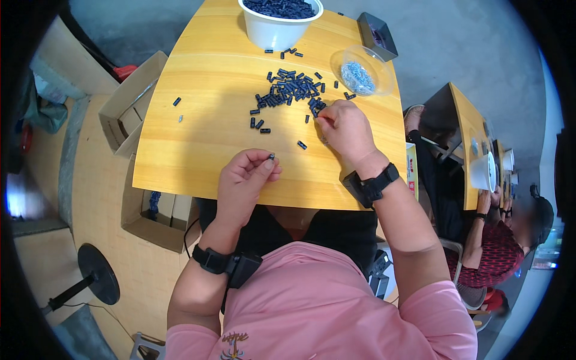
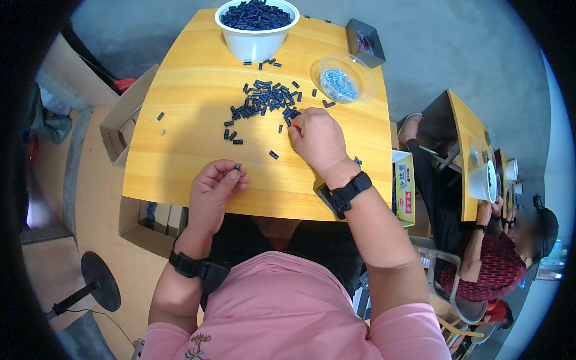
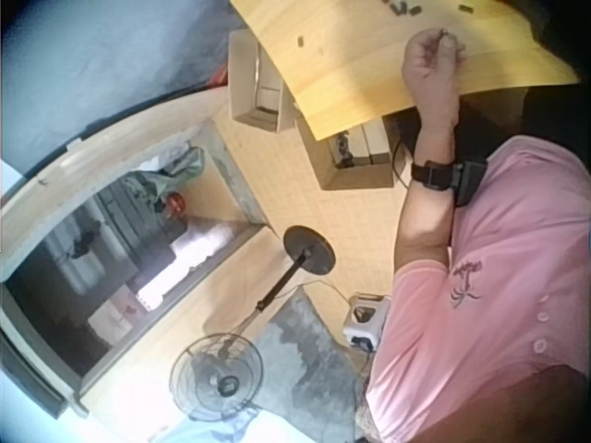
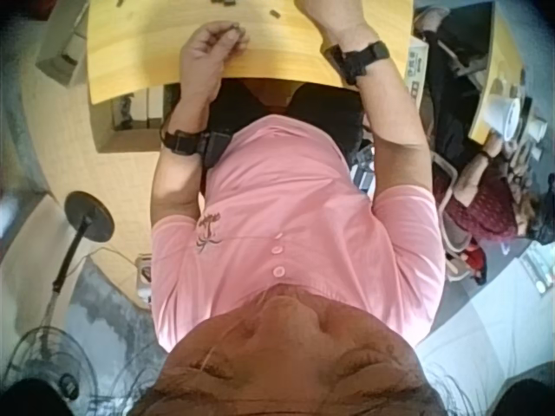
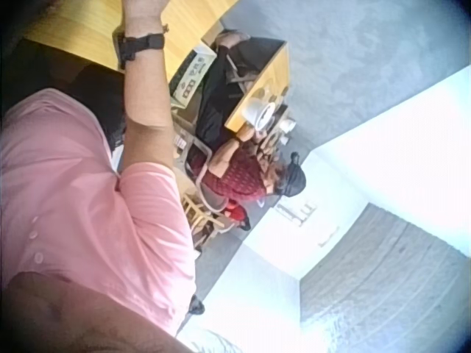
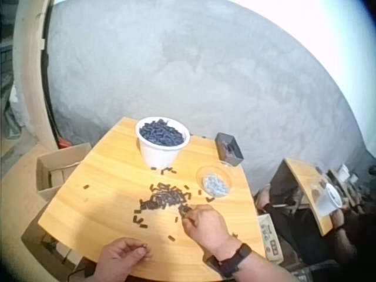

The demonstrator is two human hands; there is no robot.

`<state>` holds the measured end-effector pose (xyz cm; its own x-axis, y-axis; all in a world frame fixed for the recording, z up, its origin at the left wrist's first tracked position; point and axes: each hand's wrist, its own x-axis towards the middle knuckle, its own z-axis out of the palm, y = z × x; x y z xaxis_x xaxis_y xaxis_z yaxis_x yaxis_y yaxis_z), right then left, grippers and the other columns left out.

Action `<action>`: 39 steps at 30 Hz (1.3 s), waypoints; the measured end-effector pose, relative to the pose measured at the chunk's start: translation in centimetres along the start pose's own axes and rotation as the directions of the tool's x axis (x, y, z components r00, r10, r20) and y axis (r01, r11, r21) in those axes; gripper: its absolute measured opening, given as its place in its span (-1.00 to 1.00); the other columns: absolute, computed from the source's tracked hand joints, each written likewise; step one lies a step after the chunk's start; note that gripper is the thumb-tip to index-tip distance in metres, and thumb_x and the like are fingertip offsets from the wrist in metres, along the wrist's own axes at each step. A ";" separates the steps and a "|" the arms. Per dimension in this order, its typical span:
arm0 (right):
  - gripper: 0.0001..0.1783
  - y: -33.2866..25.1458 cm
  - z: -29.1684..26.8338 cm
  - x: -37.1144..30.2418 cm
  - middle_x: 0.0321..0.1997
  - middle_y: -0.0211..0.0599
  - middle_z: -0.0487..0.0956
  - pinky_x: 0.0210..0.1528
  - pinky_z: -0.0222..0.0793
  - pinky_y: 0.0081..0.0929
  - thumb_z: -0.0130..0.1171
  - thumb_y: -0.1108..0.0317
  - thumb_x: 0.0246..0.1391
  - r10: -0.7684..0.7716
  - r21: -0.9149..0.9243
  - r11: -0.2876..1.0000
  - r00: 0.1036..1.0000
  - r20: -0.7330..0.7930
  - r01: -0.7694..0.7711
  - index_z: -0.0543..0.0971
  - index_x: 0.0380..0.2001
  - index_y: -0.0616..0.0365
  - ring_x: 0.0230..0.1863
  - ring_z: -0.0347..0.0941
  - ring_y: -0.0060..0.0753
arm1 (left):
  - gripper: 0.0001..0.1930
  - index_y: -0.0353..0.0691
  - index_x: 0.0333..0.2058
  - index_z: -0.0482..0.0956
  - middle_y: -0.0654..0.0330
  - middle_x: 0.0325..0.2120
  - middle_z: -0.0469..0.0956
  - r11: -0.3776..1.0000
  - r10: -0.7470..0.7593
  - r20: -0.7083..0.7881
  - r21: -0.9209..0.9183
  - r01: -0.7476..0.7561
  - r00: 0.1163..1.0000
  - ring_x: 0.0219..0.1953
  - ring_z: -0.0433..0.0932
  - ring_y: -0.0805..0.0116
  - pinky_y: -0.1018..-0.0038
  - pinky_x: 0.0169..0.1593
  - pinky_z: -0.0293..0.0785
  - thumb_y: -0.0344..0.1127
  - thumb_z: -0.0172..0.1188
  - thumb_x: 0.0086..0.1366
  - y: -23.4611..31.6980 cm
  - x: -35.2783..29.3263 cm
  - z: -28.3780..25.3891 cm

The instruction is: Assembling small plastic and metal components at a workbench.

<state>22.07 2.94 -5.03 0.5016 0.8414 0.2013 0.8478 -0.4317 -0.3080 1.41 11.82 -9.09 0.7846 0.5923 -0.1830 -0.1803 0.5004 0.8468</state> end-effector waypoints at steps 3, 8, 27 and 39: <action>-0.88 -0.3 0.4 0.0 -0.47 -0.14 0.51 -0.25 0.40 -0.26 0.13 0.38 -0.12 -0.017 -0.012 1.000 1.000 0.026 0.017 0.59 -0.58 0.20 -0.33 0.44 -0.10 | -0.86 -0.32 -0.23 0.47 0.18 -0.35 0.56 1.000 -0.004 -0.008 0.008 0.004 1.000 -0.32 0.54 0.48 0.58 -0.19 0.50 -0.44 0.11 0.25 0.0 0.0 0.0; -0.89 -0.6 0.8 0.1 -0.48 -0.16 0.50 -0.25 0.40 -0.26 0.14 0.40 -0.13 -0.054 -0.033 0.998 0.998 0.031 0.055 0.59 -0.58 0.19 -0.33 0.44 -0.11 | -0.87 -0.32 -0.23 0.48 0.18 -0.35 0.56 1.000 -0.003 -0.012 0.011 0.003 1.000 -0.33 0.54 0.48 0.58 -0.19 0.50 -0.45 0.11 0.25 0.0 0.0 0.0; -0.88 -0.4 0.8 0.0 -0.47 -0.15 0.50 -0.22 0.41 -0.29 0.12 0.41 -0.10 -0.063 -0.015 0.998 0.997 0.032 0.064 0.59 -0.53 0.22 -0.32 0.44 -0.12 | -0.86 -0.31 -0.22 0.47 0.17 -0.34 0.56 0.999 0.007 -0.006 0.035 -0.006 1.000 -0.31 0.55 0.47 0.59 -0.18 0.50 -0.45 0.11 0.25 0.1 -0.1 0.1; -0.89 -0.3 0.3 -0.2 -0.48 -0.16 0.50 -0.22 0.40 -0.29 0.11 0.43 -0.11 -0.109 0.033 0.994 0.994 0.031 0.108 0.59 -0.52 0.21 -0.31 0.44 -0.12 | -0.86 -0.32 -0.21 0.47 0.18 -0.33 0.56 0.998 0.026 0.003 0.054 -0.026 1.000 -0.31 0.54 0.48 0.59 -0.18 0.48 -0.44 0.10 0.25 0.1 -0.3 0.1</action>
<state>21.69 3.03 -5.27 0.4003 0.8933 0.2045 0.8909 -0.3270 -0.3153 1.24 11.64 -8.91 0.7811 0.6037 -0.1593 -0.1690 0.4500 0.8769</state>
